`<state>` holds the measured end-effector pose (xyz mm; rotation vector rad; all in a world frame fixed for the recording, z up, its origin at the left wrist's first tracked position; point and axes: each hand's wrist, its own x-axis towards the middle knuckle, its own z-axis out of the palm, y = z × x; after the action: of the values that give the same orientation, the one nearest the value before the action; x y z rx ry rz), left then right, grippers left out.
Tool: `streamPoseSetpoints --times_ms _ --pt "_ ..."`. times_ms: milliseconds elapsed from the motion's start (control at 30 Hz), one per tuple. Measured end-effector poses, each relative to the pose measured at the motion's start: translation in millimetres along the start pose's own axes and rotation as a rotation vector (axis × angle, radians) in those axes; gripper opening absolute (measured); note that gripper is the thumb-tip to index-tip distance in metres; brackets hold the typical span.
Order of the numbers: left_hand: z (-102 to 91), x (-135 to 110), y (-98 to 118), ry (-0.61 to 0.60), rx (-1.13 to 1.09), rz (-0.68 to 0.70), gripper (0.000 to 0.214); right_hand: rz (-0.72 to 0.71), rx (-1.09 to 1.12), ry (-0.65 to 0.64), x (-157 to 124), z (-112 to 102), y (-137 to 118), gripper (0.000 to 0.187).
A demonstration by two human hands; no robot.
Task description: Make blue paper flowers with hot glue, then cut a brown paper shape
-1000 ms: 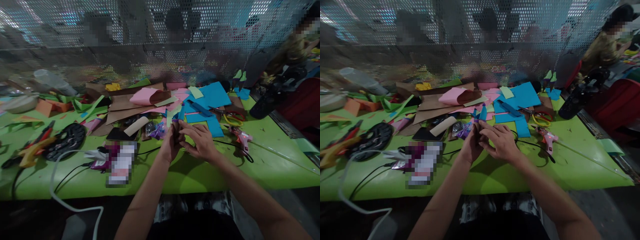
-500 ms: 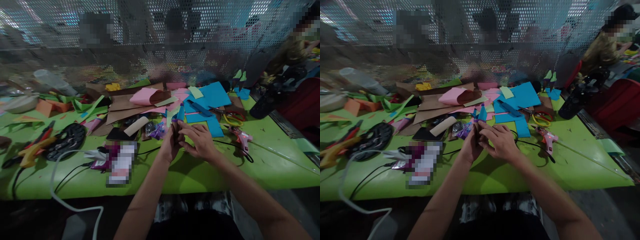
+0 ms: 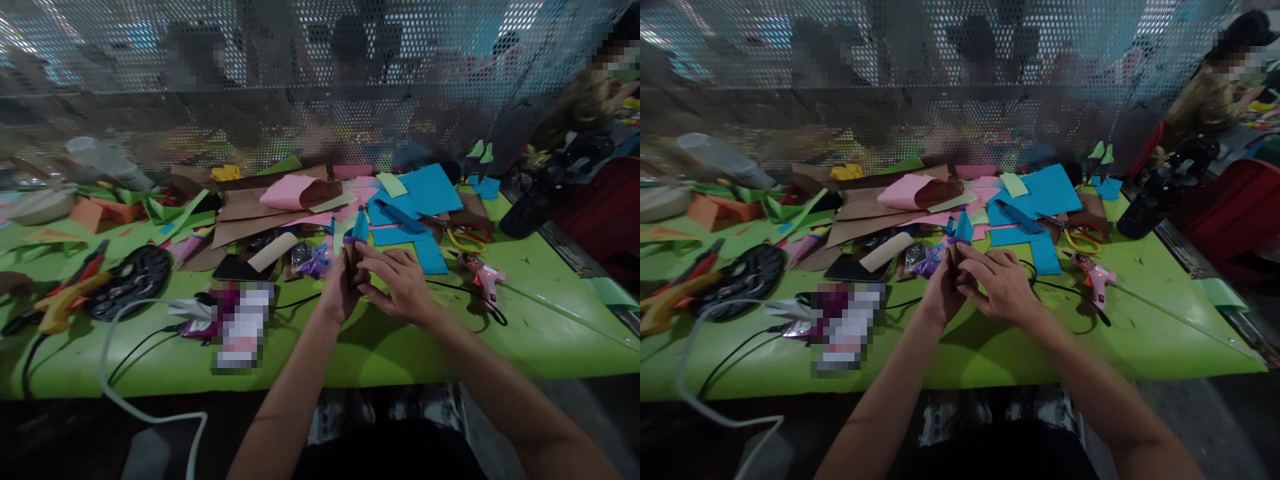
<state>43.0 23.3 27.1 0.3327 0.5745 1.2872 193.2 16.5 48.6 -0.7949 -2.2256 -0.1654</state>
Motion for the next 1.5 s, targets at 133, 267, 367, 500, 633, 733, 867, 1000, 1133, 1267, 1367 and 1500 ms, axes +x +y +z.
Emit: streamPoseSetpoints --times_ms 133,267,367,500,633,733,867,1000,1133,1267,1367,1500 --pt "-2.2 1 0 -0.016 -0.006 0.001 0.033 -0.004 0.023 0.018 0 1 1 0.022" --pt "-0.8 0 1 -0.002 -0.013 -0.003 0.031 -0.008 0.045 0.024 0 1 2 0.023" --pt "3.0 -1 3 0.025 -0.017 -0.006 0.032 -0.009 0.069 0.034 -1 1 2 0.022" --pt "5.2 -3 6 0.020 0.042 -0.051 0.042 0.059 0.167 0.131 0 -1 2 0.020" --pt "2.3 -2 5 -0.046 0.142 -0.072 0.055 0.136 0.214 0.263 2 1 6 0.016" --pt "0.9 -2 3 -0.052 0.206 -0.067 0.058 0.226 0.213 0.311 2 3 9 0.011" --pt "2.5 -3 2 -0.043 0.231 -0.070 0.059 0.250 0.223 0.324 1 2 9 0.011" --pt "5.2 -4 2 -0.052 0.155 -0.071 0.051 0.141 0.203 0.215 1 0 3 0.013" --pt "7.6 -5 3 0.011 0.067 -0.045 0.040 0.088 0.110 0.119 -1 2 1 0.015" --pt "10.1 -7 4 0.100 0.051 -0.097 0.039 0.068 0.032 0.079 -3 6 3 0.019" --pt "11.3 -8 5 0.091 0.040 -0.097 0.037 0.088 0.023 0.060 -1 5 3 0.018" --pt "10.5 -7 5 0.022 0.030 -0.079 0.038 0.085 0.058 0.109 1 0 2 0.017"
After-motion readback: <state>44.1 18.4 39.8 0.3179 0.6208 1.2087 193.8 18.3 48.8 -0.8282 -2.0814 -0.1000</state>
